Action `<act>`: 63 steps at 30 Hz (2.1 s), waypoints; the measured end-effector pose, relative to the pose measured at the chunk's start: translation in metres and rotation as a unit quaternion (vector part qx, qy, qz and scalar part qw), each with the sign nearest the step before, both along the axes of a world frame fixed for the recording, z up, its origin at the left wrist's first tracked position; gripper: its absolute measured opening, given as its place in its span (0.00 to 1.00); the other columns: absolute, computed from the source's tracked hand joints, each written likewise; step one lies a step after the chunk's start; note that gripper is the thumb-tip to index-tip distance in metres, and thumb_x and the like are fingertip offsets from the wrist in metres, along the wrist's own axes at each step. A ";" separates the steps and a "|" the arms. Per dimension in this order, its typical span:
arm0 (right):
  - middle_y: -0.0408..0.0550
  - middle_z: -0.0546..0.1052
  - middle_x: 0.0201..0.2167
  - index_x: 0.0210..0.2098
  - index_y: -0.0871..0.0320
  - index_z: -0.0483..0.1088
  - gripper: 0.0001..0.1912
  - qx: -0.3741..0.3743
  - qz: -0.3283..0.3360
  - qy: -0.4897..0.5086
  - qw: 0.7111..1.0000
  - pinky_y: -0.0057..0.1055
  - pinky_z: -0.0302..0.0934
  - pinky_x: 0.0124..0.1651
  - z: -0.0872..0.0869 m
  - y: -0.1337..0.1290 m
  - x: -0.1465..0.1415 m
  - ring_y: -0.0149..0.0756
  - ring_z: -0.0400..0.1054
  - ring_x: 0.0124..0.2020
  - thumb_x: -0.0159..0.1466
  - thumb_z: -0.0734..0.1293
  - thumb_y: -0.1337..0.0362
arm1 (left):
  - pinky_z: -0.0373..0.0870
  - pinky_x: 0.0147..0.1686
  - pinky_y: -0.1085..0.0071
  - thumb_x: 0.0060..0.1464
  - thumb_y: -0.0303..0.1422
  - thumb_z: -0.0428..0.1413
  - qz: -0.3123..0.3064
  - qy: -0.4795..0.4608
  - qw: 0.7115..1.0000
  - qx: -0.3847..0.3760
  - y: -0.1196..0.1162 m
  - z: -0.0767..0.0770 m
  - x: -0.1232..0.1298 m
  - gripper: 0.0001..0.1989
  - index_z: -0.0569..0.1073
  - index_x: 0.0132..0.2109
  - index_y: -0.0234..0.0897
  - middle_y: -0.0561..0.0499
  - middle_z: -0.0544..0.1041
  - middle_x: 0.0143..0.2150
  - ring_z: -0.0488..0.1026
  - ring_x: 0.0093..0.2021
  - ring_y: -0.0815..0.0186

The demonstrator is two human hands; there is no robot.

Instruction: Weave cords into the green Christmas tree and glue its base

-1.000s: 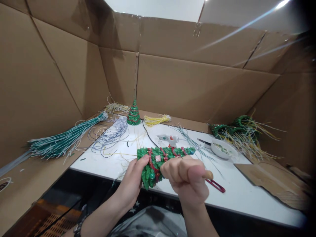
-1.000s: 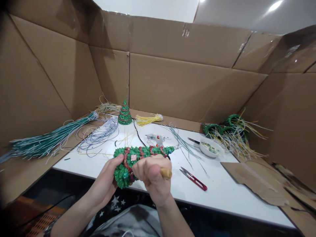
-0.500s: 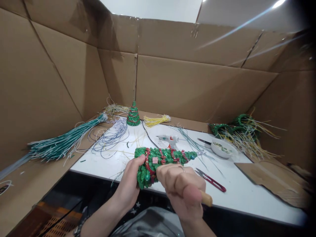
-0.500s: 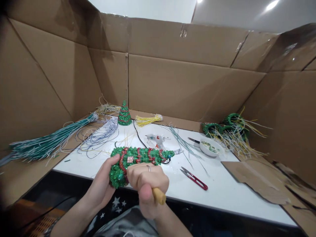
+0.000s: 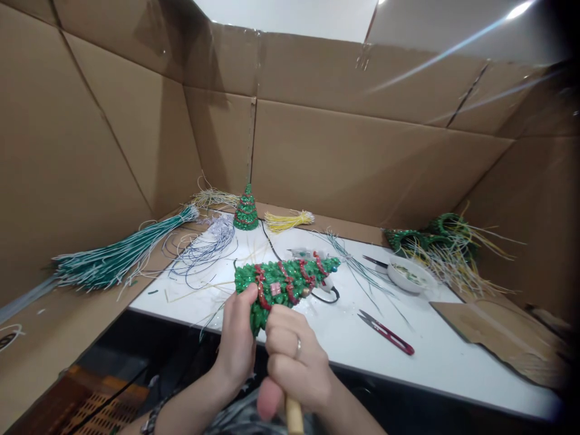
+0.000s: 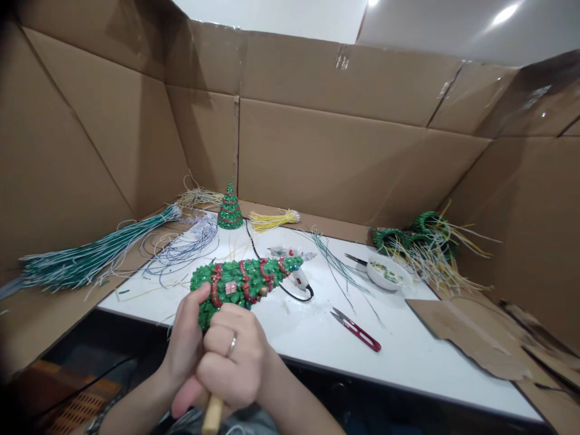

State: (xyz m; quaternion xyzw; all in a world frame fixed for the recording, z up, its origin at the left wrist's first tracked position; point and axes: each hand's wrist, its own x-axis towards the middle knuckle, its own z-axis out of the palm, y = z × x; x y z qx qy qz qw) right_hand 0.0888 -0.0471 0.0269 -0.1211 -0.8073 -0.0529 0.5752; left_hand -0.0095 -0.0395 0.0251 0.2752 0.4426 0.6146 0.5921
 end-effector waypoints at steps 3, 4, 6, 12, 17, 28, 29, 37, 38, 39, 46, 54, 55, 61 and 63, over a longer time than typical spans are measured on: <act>0.38 0.50 0.20 0.23 0.53 0.47 0.21 -0.084 -0.002 0.047 0.995 0.33 0.41 0.23 0.009 -0.003 -0.004 0.28 0.45 0.20 0.71 0.57 0.57 | 0.65 0.43 0.66 0.46 0.39 0.64 0.054 0.080 0.995 -0.004 0.000 -0.001 -0.001 0.09 0.73 0.27 0.42 0.52 0.72 0.31 0.68 0.41 0.58; 0.38 0.50 0.20 0.23 0.54 0.48 0.21 -0.133 0.008 0.076 0.988 0.33 0.40 0.23 0.012 -0.005 -0.004 0.28 0.46 0.19 0.71 0.57 0.58 | 0.65 0.43 0.66 0.45 0.38 0.65 0.054 0.076 0.996 0.012 0.001 -0.002 -0.001 0.09 0.73 0.27 0.42 0.52 0.72 0.31 0.69 0.41 0.57; 0.38 0.51 0.18 0.21 0.55 0.50 0.22 -0.239 0.027 0.132 0.962 0.32 0.41 0.24 0.020 -0.007 -0.002 0.27 0.47 0.19 0.71 0.58 0.59 | 0.66 0.40 0.67 0.44 0.39 0.64 0.062 0.057 0.995 0.044 0.003 -0.004 0.001 0.09 0.73 0.26 0.41 0.52 0.72 0.29 0.69 0.38 0.59; 0.36 0.51 0.16 0.19 0.56 0.52 0.26 -0.379 0.180 0.288 0.861 0.29 0.43 0.22 0.039 -0.011 0.000 0.25 0.46 0.18 0.71 0.60 0.55 | 0.63 0.25 0.72 0.44 0.42 0.62 0.021 -0.076 0.988 0.134 0.008 -0.012 0.008 0.16 0.68 0.20 0.37 0.56 0.67 0.21 0.63 0.24 0.68; 0.35 0.48 0.16 0.18 0.57 0.49 0.28 -0.359 0.243 0.393 0.811 0.28 0.42 0.22 0.039 -0.011 -0.008 0.24 0.43 0.17 0.70 0.61 0.53 | 0.62 0.21 0.75 0.40 0.41 0.64 0.043 -0.118 0.988 0.093 0.009 -0.011 0.008 0.17 0.66 0.19 0.37 0.58 0.65 0.18 0.62 0.21 0.71; 0.36 0.47 0.17 0.20 0.58 0.47 0.28 -0.282 0.239 0.469 0.802 0.31 0.46 0.25 0.020 -0.014 -0.018 0.28 0.44 0.19 0.72 0.54 0.50 | 0.60 0.19 0.75 0.36 0.38 0.64 0.063 -0.161 0.983 0.058 0.014 -0.009 0.006 0.18 0.61 0.18 0.38 0.59 0.62 0.17 0.59 0.20 0.73; 0.36 0.47 0.17 0.20 0.58 0.47 0.28 -0.276 0.239 0.468 0.804 0.31 0.46 0.26 0.018 -0.014 -0.018 0.28 0.44 0.19 0.72 0.54 0.50 | 0.60 0.19 0.76 0.35 0.38 0.64 0.060 -0.167 0.983 0.056 0.014 -0.008 0.005 0.18 0.61 0.19 0.38 0.59 0.62 0.17 0.59 0.20 0.73; 0.38 0.47 0.18 0.20 0.57 0.47 0.27 -0.244 0.231 0.465 0.819 0.33 0.47 0.28 0.010 -0.012 -0.024 0.31 0.46 0.23 0.72 0.55 0.50 | 0.64 0.21 0.74 0.37 0.40 0.61 0.000 -0.204 0.979 0.031 0.016 0.003 0.003 0.15 0.66 0.22 0.37 0.57 0.68 0.19 0.64 0.20 0.71; 0.38 0.47 0.18 0.20 0.57 0.48 0.27 -0.239 0.230 0.460 0.823 0.33 0.48 0.29 0.010 -0.011 -0.024 0.31 0.46 0.23 0.72 0.55 0.51 | 0.64 0.21 0.74 0.37 0.40 0.61 -0.001 -0.204 0.978 0.033 0.016 0.003 0.002 0.14 0.65 0.21 0.37 0.57 0.67 0.18 0.64 0.20 0.71; 0.38 0.48 0.18 0.20 0.57 0.48 0.27 -0.232 0.227 0.454 0.830 0.33 0.48 0.28 0.009 -0.011 -0.024 0.31 0.47 0.23 0.72 0.55 0.51 | 0.64 0.22 0.74 0.37 0.40 0.61 0.000 -0.205 0.978 0.033 0.016 0.004 0.002 0.14 0.65 0.21 0.37 0.57 0.67 0.18 0.63 0.20 0.71; 0.38 0.52 0.18 0.21 0.56 0.53 0.24 -0.178 0.180 0.338 0.907 0.33 0.48 0.27 0.010 -0.009 -0.021 0.29 0.51 0.21 0.70 0.60 0.54 | 0.61 0.20 0.76 0.35 0.40 0.61 -0.007 -0.199 0.980 -0.004 0.016 0.007 0.005 0.14 0.65 0.21 0.37 0.57 0.67 0.18 0.62 0.19 0.73; 0.38 0.51 0.19 0.20 0.56 0.54 0.23 -0.313 0.094 0.234 0.916 0.32 0.41 0.24 0.019 -0.010 -0.004 0.27 0.47 0.20 0.71 0.59 0.58 | 0.63 0.21 0.75 0.36 0.38 0.64 0.058 -0.096 0.991 0.076 0.015 -0.011 0.007 0.16 0.64 0.19 0.38 0.58 0.65 0.18 0.64 0.21 0.71; 0.38 0.51 0.19 0.20 0.56 0.53 0.24 -0.329 0.091 0.237 0.910 0.32 0.41 0.24 0.020 -0.011 -0.003 0.27 0.47 0.20 0.71 0.59 0.58 | 0.64 0.22 0.75 0.37 0.38 0.64 0.051 -0.095 0.991 0.078 0.015 -0.012 0.006 0.16 0.64 0.19 0.38 0.58 0.66 0.18 0.65 0.22 0.71; 0.37 0.52 0.18 0.20 0.56 0.54 0.23 -0.324 0.183 0.319 0.872 0.30 0.44 0.23 0.025 -0.013 -0.007 0.27 0.47 0.19 0.72 0.57 0.59 | 0.64 0.22 0.75 0.36 0.39 0.65 0.037 -0.113 0.990 0.069 0.015 -0.010 0.004 0.16 0.66 0.20 0.37 0.57 0.67 0.19 0.64 0.23 0.70; 0.37 0.51 0.17 0.20 0.56 0.53 0.24 -0.304 0.214 0.353 0.858 0.30 0.44 0.23 0.026 -0.013 -0.010 0.27 0.47 0.18 0.72 0.56 0.58 | 0.63 0.21 0.75 0.36 0.39 0.65 0.031 -0.135 0.989 0.053 0.014 -0.008 0.005 0.17 0.64 0.20 0.37 0.58 0.65 0.19 0.62 0.22 0.71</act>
